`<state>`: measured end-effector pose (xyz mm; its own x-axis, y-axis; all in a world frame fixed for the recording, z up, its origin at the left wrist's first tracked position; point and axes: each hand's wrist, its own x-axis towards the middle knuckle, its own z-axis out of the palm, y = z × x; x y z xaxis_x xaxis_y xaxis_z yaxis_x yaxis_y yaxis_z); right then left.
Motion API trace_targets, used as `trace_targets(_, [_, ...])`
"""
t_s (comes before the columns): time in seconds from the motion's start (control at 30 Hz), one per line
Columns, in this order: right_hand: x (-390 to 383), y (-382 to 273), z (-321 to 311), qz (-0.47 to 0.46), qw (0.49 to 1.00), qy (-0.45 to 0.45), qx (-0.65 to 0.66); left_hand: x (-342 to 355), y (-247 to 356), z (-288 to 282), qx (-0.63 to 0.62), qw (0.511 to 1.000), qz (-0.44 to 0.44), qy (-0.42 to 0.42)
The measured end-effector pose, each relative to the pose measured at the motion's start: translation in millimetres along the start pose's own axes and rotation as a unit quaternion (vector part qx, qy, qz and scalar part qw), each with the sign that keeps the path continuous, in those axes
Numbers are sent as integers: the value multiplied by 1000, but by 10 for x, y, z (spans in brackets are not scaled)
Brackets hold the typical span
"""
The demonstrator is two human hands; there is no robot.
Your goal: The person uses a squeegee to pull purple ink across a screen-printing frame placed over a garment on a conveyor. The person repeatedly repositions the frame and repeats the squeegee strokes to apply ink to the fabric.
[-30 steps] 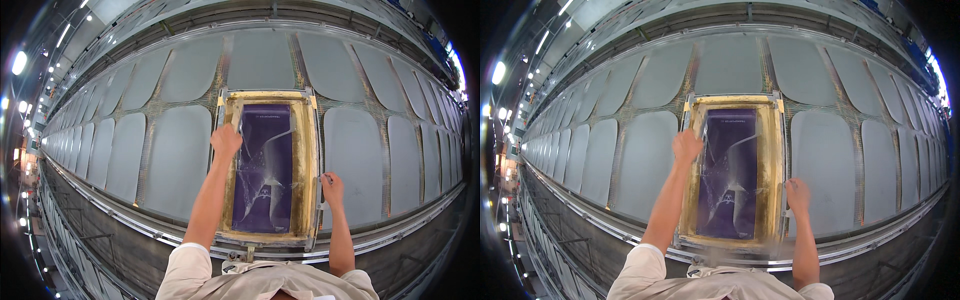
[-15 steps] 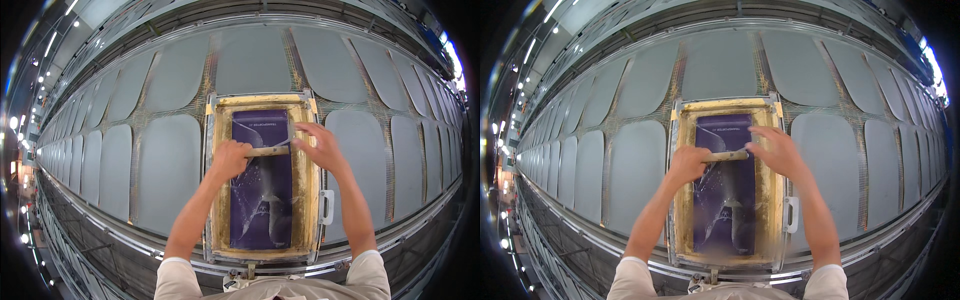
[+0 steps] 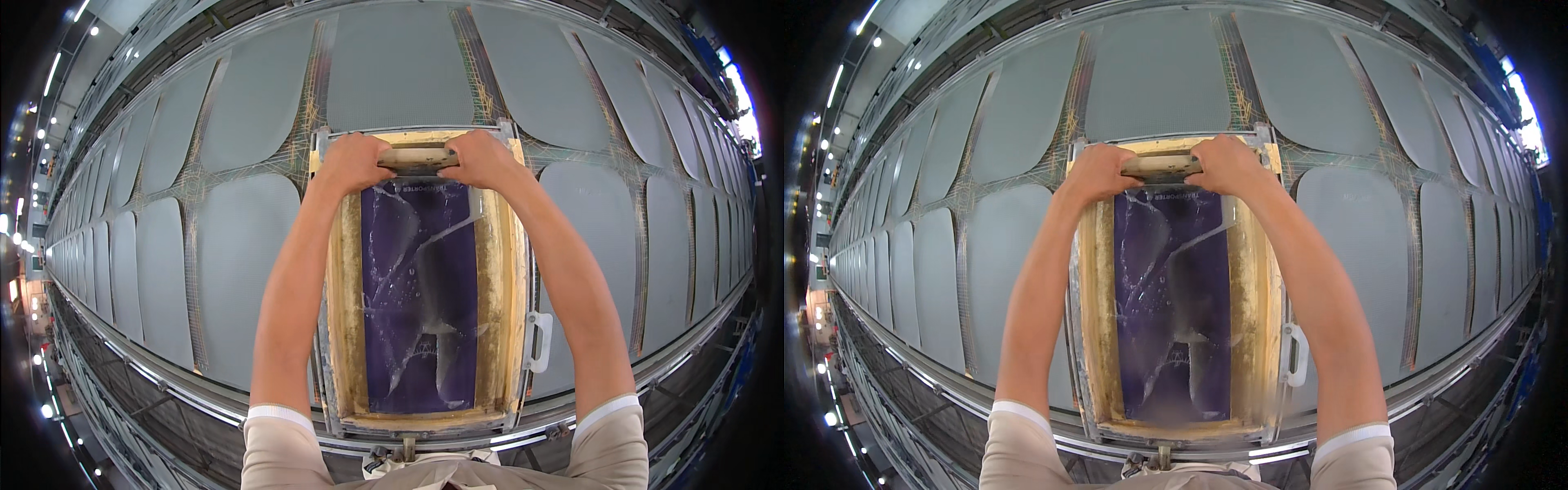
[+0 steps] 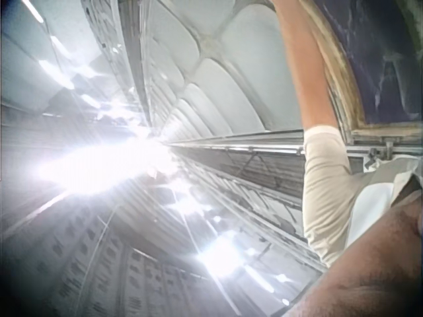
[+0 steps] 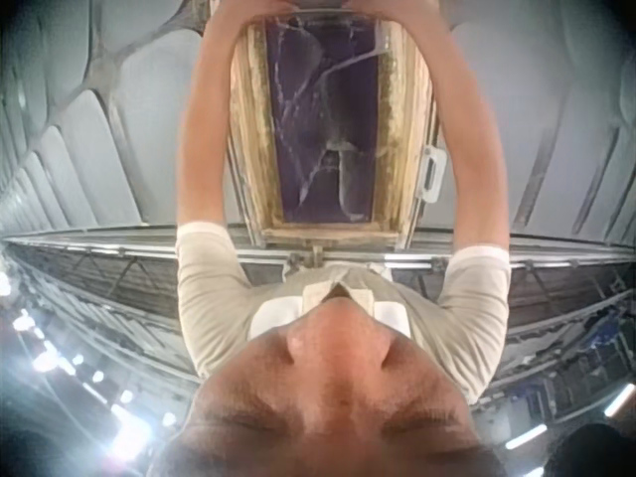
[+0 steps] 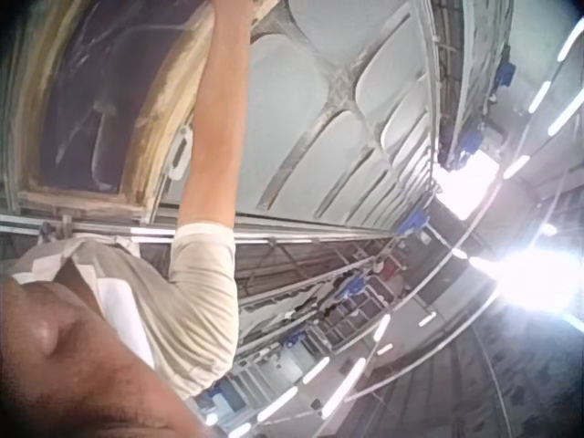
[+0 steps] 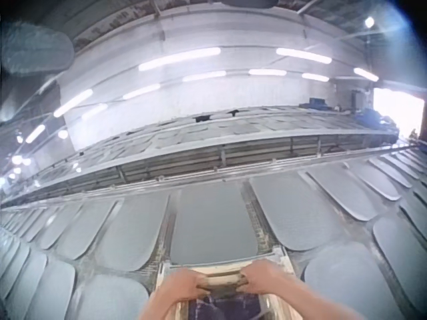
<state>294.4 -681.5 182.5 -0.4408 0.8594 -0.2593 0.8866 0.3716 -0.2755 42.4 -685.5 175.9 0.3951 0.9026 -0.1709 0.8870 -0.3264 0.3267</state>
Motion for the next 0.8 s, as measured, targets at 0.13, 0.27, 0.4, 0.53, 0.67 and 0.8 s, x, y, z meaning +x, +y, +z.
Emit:
trace_targets(0.13, [-263, -54, 229, -36, 998, 48, -4, -382, 153, 211, -5, 998, 10, 55])
trace_targets(0.27, [-1012, -300, 539, -65, 997, 46, 7, -1137, 416, 537, 29, 997, 42, 50])
trace_targets(0.4, [-2139, -756, 883, -72, 996, 47, 22, -2223, 875, 896, 25, 995, 73, 56])
trace_targets(0.53, [-3206, -1174, 1285, -89, 995, 47, 24, -3370, 1261, 1215, -24, 993, 86, 80])
trace_targets(0.67, [-3569, -1323, 1472, -112, 990, 86, 27, -3706, 1412, 1261, -6, 986, 97, 137])
trace_targets(0.8, [-3543, -1298, 1390, -106, 993, 40, 32, -3704, 1408, 1256, -4, 995, 88, 56])
